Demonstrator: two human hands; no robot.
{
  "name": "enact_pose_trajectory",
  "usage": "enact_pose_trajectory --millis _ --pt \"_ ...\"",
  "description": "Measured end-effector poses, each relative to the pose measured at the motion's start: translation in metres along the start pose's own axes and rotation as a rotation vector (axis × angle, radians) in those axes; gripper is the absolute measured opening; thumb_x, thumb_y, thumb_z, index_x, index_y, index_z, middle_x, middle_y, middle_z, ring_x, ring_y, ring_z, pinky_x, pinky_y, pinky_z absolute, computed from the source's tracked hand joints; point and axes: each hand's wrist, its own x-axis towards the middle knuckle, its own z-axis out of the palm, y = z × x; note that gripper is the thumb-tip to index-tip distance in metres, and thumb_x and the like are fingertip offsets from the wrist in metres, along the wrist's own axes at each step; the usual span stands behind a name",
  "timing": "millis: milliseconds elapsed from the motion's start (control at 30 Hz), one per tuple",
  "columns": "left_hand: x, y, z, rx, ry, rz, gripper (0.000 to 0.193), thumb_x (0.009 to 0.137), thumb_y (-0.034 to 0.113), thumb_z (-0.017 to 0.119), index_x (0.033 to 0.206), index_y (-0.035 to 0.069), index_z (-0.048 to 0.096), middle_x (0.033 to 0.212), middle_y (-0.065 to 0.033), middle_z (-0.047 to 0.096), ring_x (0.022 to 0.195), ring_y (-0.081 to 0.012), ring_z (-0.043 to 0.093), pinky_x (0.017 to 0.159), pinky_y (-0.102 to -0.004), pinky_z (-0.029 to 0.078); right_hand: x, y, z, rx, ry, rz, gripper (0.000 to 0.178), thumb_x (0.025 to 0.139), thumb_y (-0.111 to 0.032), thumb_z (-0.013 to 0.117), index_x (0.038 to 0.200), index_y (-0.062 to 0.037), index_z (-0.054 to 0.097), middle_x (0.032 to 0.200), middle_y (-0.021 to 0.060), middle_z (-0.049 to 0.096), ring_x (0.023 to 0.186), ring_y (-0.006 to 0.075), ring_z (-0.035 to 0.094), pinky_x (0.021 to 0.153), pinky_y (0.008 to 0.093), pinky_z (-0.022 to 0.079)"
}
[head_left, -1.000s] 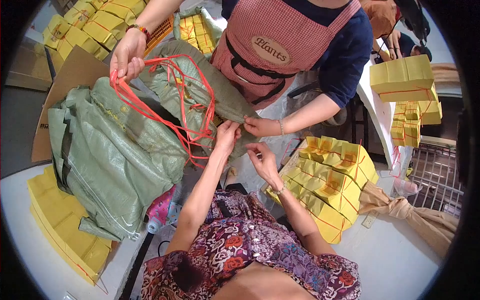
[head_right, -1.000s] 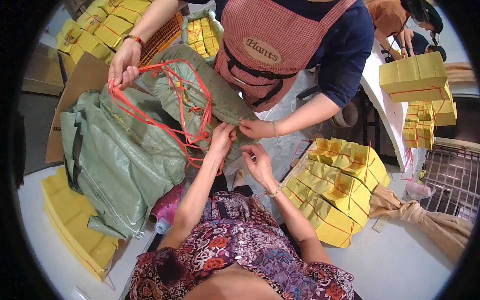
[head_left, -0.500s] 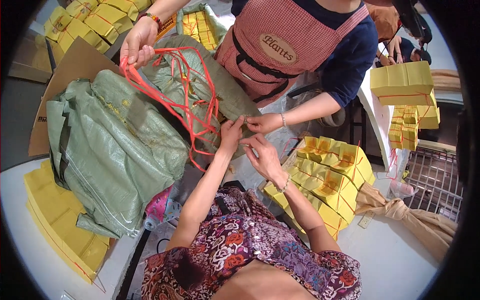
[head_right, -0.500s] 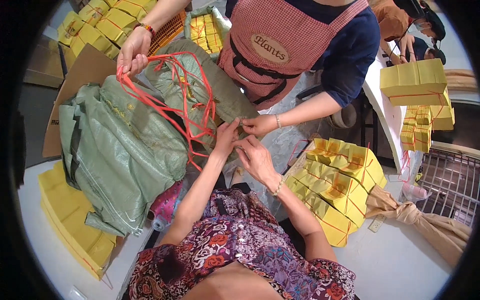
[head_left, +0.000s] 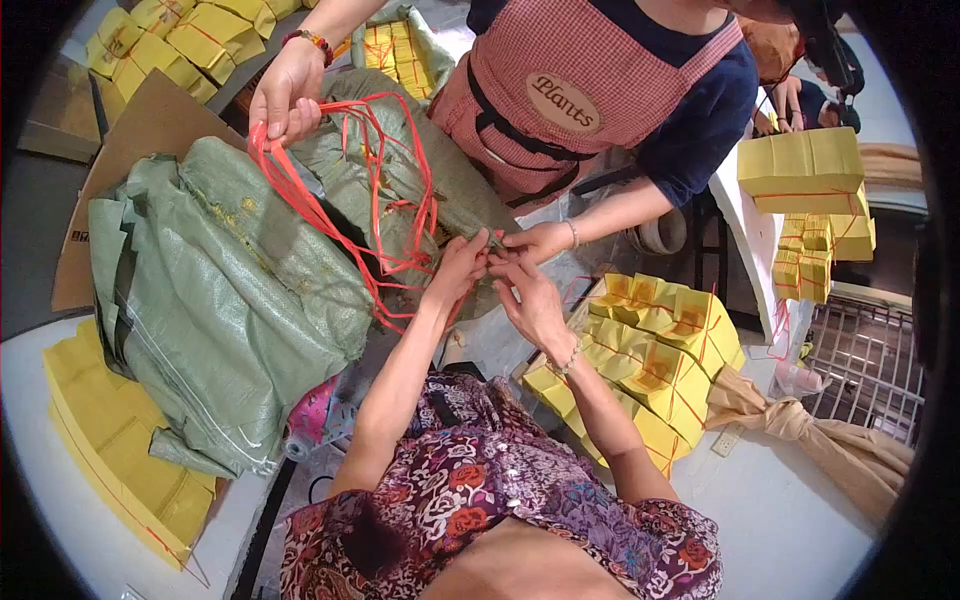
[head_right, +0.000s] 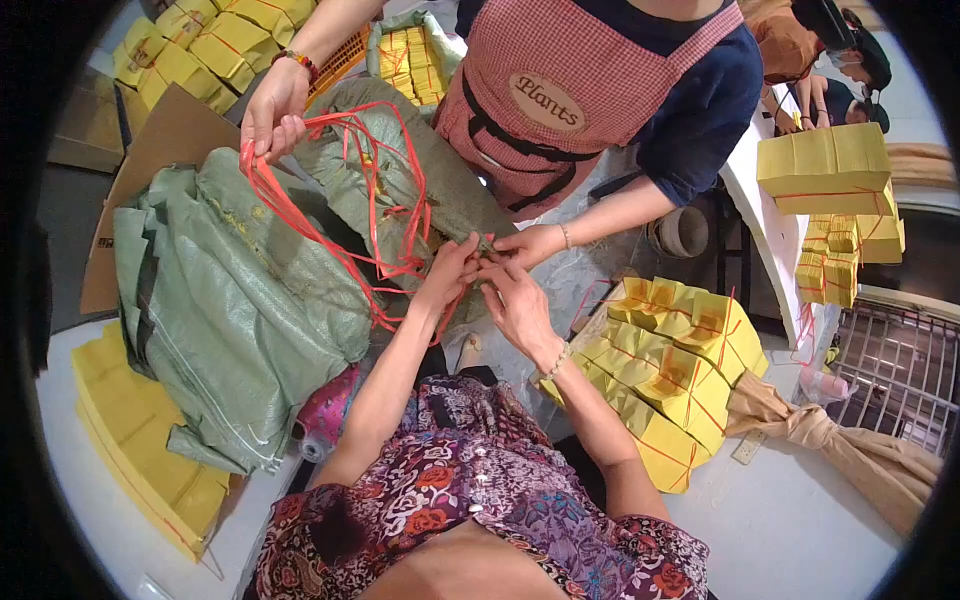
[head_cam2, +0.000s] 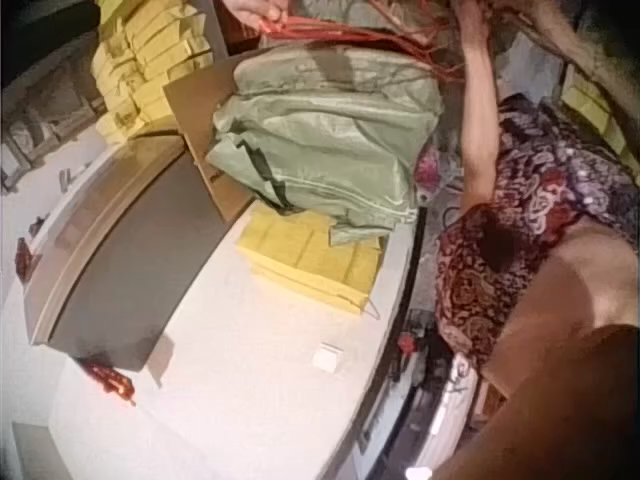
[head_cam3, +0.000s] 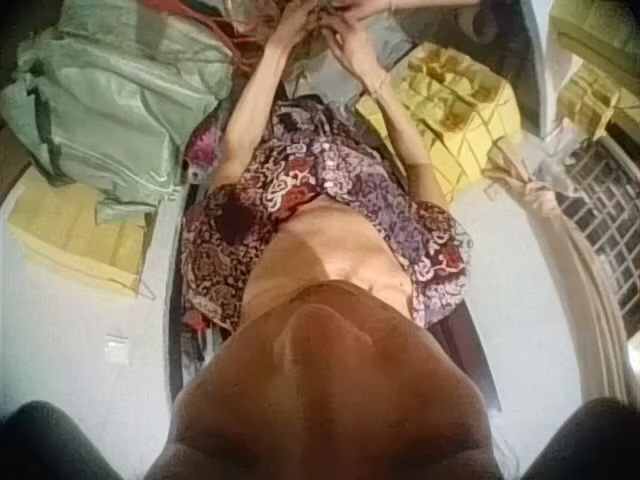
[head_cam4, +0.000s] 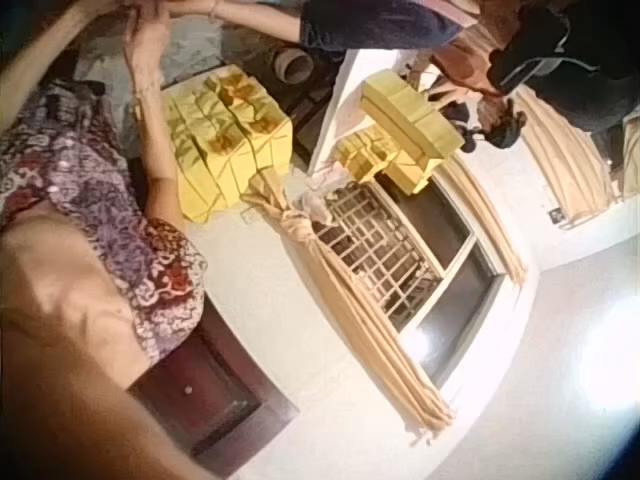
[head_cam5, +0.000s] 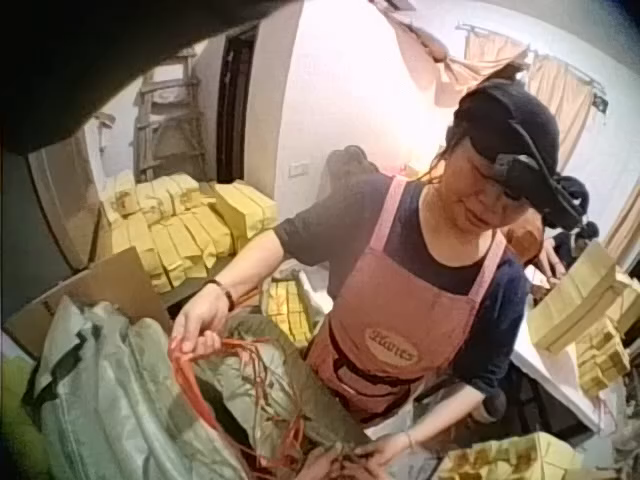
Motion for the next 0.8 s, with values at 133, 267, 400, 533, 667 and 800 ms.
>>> enact_pose_trajectory --millis 133,267,400,533,667,800 --pt "0.004 0.002 -0.005 -0.041 -0.056 -0.099 0.022 0.093 0.025 0.053 0.076 0.010 0.057 0.054 0.0086 0.036 0.042 -0.0010 0.026 0.040 -0.0188 0.019 -0.001 0.007 0.002 -0.005 -0.009 0.077 0.019 0.081 -0.007 0.058 0.100 -0.0075 0.059 0.096 0.0140 0.057 0.084 0.0346 0.059 0.069 0.0408 0.048" --pt "0.016 0.002 -0.018 -0.152 -0.164 -0.216 0.017 0.092 0.022 0.054 0.084 0.009 0.058 0.055 0.0088 0.035 0.044 -0.0019 0.026 0.042 -0.0193 0.019 0.011 0.013 0.006 0.055 0.167 0.167 0.017 0.082 -0.010 0.058 0.099 -0.0066 0.059 0.088 0.0145 0.058 0.073 0.0335 0.060 0.062 0.0409 0.048" --pt "0.021 0.001 -0.012 -0.202 -0.150 -0.231 0.016 0.092 0.023 0.055 0.085 0.009 0.058 0.055 0.0092 0.034 0.045 -0.0022 0.027 0.043 -0.0197 0.020 0.026 0.027 0.012 0.004 0.244 0.182 0.020 0.083 -0.011 0.061 0.102 -0.0042 0.060 0.091 0.0142 0.061 0.068 0.0268 0.064 0.058 0.0331 0.050" --pt "0.021 0.003 -0.010 0.008 -0.131 -0.150 0.013 0.092 0.021 0.054 0.084 0.010 0.057 0.057 0.0089 0.036 0.046 -0.0028 0.028 0.044 -0.0204 0.022 0.042 0.012 0.007 -0.007 0.253 0.210 0.021 0.082 -0.011 0.061 0.102 -0.0045 0.060 0.087 0.0134 0.061 0.065 0.0275 0.063 0.057 0.0345 0.050" --pt "0.027 -0.006 -0.004 -0.004 0.039 0.026 0.011 0.092 0.016 0.054 0.083 0.009 0.056 0.060 0.0078 0.040 0.049 -0.0032 0.031 0.045 -0.0209 0.023 0.046 0.018 0.004 -0.128 0.266 0.160 0.020 0.083 -0.014 0.058 0.102 -0.0100 0.058 0.088 0.0131 0.057 0.068 0.0365 0.060 0.058 0.0438 0.048" --pt "0.032 -0.012 -0.004 -0.024 0.026 0.065 0.009 0.091 0.013 0.054 0.084 0.008 0.057 0.063 0.0069 0.043 0.051 -0.0039 0.034 0.045 -0.0210 0.026 0.050 0.016 0.005 -0.219 0.308 0.109 0.026 0.079 -0.013 0.064 0.104 -0.0107 0.061 0.088 0.0122 0.056 0.066 0.0330 0.060 0.056 0.0399 0.048"
